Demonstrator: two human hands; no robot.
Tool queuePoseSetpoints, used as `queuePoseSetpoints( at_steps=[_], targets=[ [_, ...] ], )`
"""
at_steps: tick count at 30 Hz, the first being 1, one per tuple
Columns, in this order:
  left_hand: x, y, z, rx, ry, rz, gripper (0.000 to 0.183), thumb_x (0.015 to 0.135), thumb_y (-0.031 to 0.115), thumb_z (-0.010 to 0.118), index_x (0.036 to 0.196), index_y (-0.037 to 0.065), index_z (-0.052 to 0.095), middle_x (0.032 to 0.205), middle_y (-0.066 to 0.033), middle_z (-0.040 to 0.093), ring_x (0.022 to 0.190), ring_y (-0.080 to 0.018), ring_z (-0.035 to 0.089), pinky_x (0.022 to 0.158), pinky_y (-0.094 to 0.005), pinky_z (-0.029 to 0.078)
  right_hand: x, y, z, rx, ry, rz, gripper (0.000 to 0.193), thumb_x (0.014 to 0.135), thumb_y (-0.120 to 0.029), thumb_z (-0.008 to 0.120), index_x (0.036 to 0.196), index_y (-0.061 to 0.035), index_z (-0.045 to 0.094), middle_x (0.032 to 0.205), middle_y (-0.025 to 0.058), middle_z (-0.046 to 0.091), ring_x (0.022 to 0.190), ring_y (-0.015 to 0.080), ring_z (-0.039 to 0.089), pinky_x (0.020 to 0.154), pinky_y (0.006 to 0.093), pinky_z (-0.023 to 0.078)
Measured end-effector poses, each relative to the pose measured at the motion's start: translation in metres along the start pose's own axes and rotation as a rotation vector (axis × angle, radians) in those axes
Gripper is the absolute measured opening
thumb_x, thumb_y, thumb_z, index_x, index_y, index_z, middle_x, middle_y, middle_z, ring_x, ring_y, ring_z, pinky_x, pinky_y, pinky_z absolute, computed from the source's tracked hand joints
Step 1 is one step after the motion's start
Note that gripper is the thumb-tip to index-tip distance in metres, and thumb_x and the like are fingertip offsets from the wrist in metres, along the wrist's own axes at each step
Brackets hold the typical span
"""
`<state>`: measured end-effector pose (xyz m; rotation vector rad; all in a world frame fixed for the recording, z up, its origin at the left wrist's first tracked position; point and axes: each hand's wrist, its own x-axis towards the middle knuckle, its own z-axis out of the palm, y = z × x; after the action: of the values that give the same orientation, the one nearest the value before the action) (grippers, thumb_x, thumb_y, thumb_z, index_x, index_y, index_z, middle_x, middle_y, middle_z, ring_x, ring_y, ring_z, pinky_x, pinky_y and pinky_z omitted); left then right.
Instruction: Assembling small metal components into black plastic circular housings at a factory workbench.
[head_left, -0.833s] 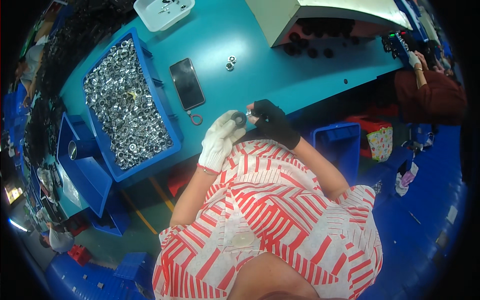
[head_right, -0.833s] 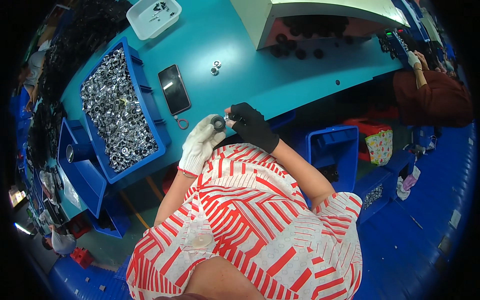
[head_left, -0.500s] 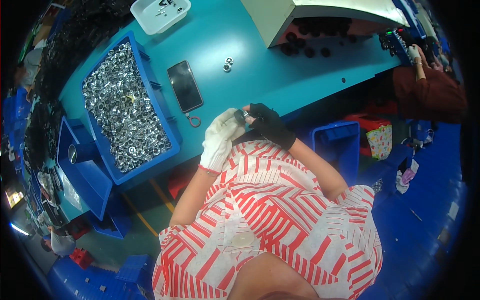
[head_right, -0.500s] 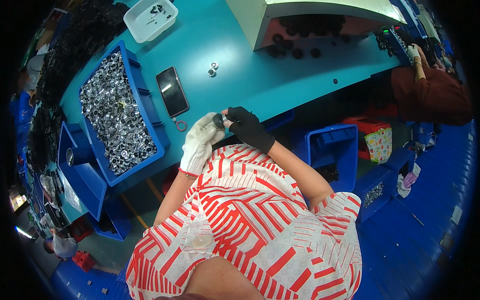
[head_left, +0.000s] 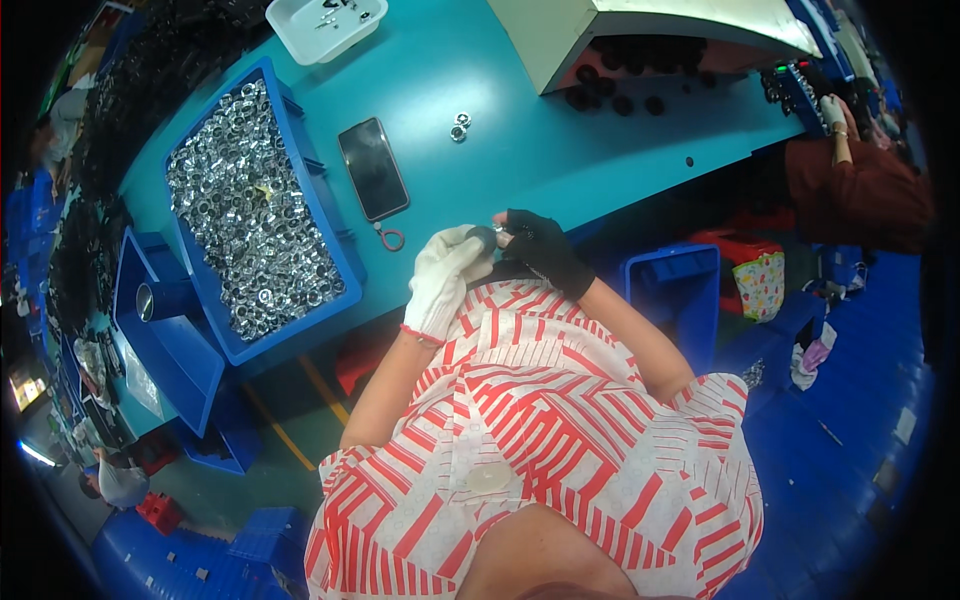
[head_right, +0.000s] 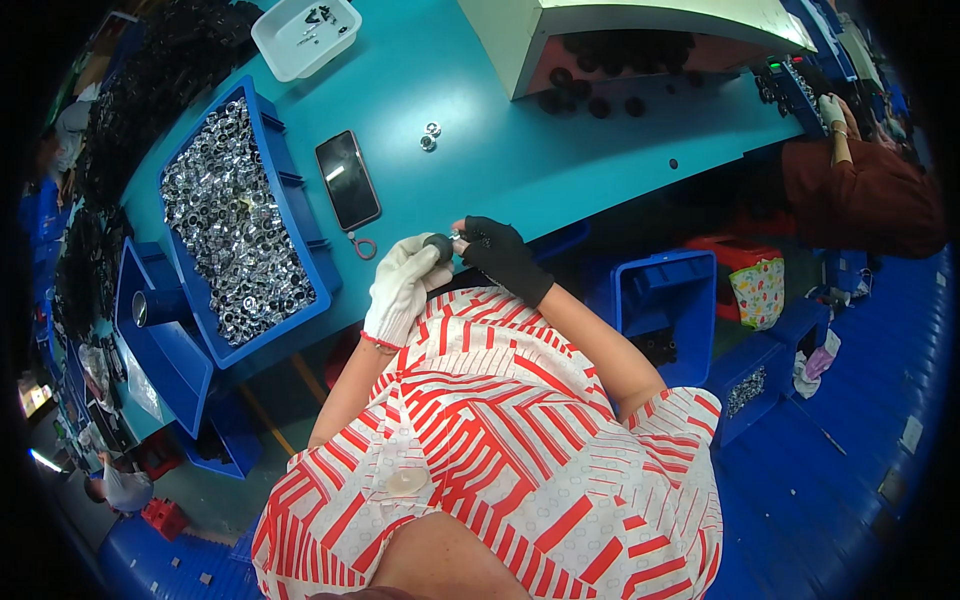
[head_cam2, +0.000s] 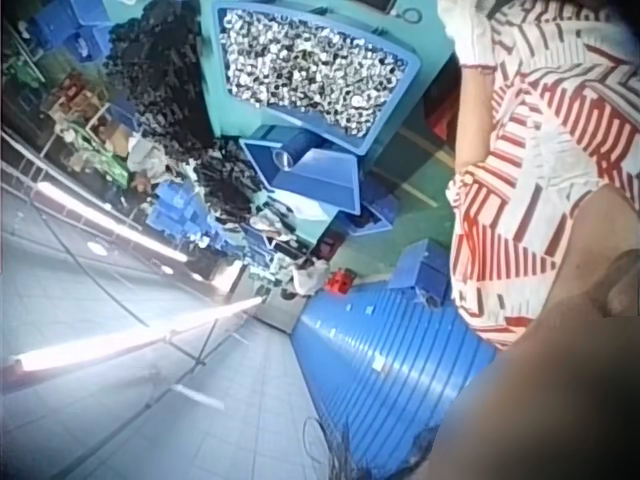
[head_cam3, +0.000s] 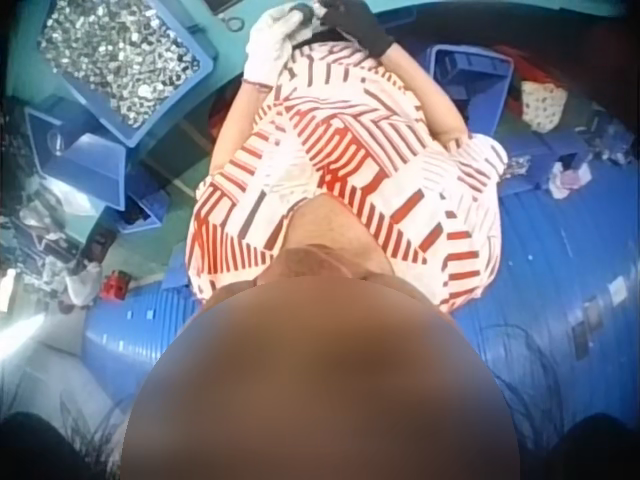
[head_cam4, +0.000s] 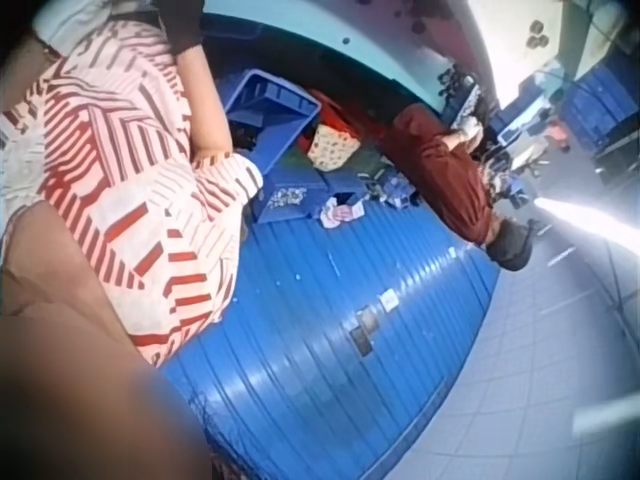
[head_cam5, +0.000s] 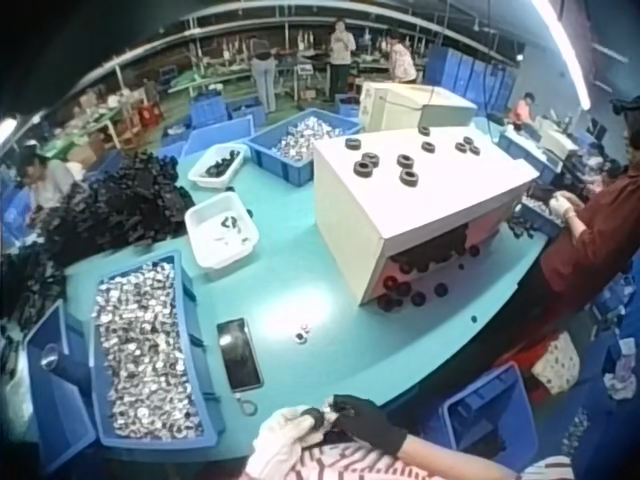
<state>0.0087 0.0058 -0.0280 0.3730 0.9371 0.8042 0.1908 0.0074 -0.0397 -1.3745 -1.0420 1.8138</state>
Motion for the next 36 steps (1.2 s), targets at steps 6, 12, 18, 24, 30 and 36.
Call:
queuePoseSetpoints(
  at_steps=[6, 12, 18, 24, 30, 36],
  targets=[
    [0.003, -0.006, 0.001, -0.014, 0.046, 0.034, 0.037, 0.086, 0.012, 0.058, 0.116, -0.007, 0.05, 0.094, -0.0104, 0.059, 0.077, -0.0141, 0.06, 0.064, -0.0219, 0.055, -0.004, -0.002, 0.003, -0.263, 0.118, -0.335, 0.031, 0.082, -0.007, 0.064, 0.112, -0.004, 0.057, 0.098, 0.0077, 0.061, 0.081, 0.0125, 0.059, 0.072, 0.0252, 0.049],
    [-0.006, 0.005, 0.01, -0.209, -0.105, 0.069, 0.044, 0.088, 0.016, 0.055, 0.123, -0.008, 0.044, 0.103, -0.0161, 0.058, 0.086, -0.0215, 0.06, 0.07, -0.0257, 0.054, -0.006, -0.002, 0.003, -0.41, 0.115, -0.398, 0.031, 0.079, -0.006, 0.065, 0.11, -0.0035, 0.058, 0.099, 0.0082, 0.059, 0.077, 0.0142, 0.059, 0.069, 0.0257, 0.048],
    [-0.003, 0.0, -0.001, -0.158, -0.21, 0.083, 0.047, 0.088, 0.022, 0.052, 0.123, -0.009, 0.042, 0.107, -0.0183, 0.056, 0.094, -0.0229, 0.057, 0.075, -0.0265, 0.051, -0.004, -0.002, 0.001, -0.432, 0.165, -0.452, 0.031, 0.078, -0.006, 0.067, 0.108, -0.004, 0.059, 0.095, 0.0083, 0.058, 0.073, 0.0142, 0.058, 0.067, 0.0262, 0.047],
    [-0.002, -0.002, -0.002, -0.144, -0.175, 0.044, 0.047, 0.09, 0.019, 0.049, 0.125, -0.011, 0.039, 0.108, -0.0168, 0.055, 0.093, -0.0208, 0.058, 0.077, -0.0267, 0.052, -0.006, -0.006, 0.004, -0.445, 0.158, -0.465, 0.031, 0.077, -0.006, 0.067, 0.106, -0.0047, 0.058, 0.093, 0.0078, 0.058, 0.072, 0.0147, 0.06, 0.066, 0.0266, 0.048],
    [0.0, -0.006, -0.004, -0.218, -0.1, 0.024, 0.042, 0.091, 0.011, 0.043, 0.126, -0.011, 0.038, 0.105, -0.0145, 0.055, 0.089, -0.0186, 0.06, 0.079, -0.0282, 0.054, -0.01, -0.018, 0.011, -0.556, 0.1, -0.512, 0.029, 0.076, -0.01, 0.069, 0.102, -0.0069, 0.059, 0.095, 0.0075, 0.06, 0.069, 0.0175, 0.063, 0.064, 0.0281, 0.049],
    [0.002, -0.004, -0.003, -0.169, -0.135, 0.02, 0.04, 0.09, 0.007, 0.044, 0.125, -0.012, 0.038, 0.105, -0.013, 0.054, 0.089, -0.0172, 0.06, 0.08, -0.0282, 0.055, -0.004, -0.014, 0.008, -0.613, 0.095, -0.56, 0.027, 0.074, -0.014, 0.07, 0.098, -0.01, 0.06, 0.095, 0.0068, 0.059, 0.073, 0.0183, 0.062, 0.064, 0.0297, 0.05]
  ],
)
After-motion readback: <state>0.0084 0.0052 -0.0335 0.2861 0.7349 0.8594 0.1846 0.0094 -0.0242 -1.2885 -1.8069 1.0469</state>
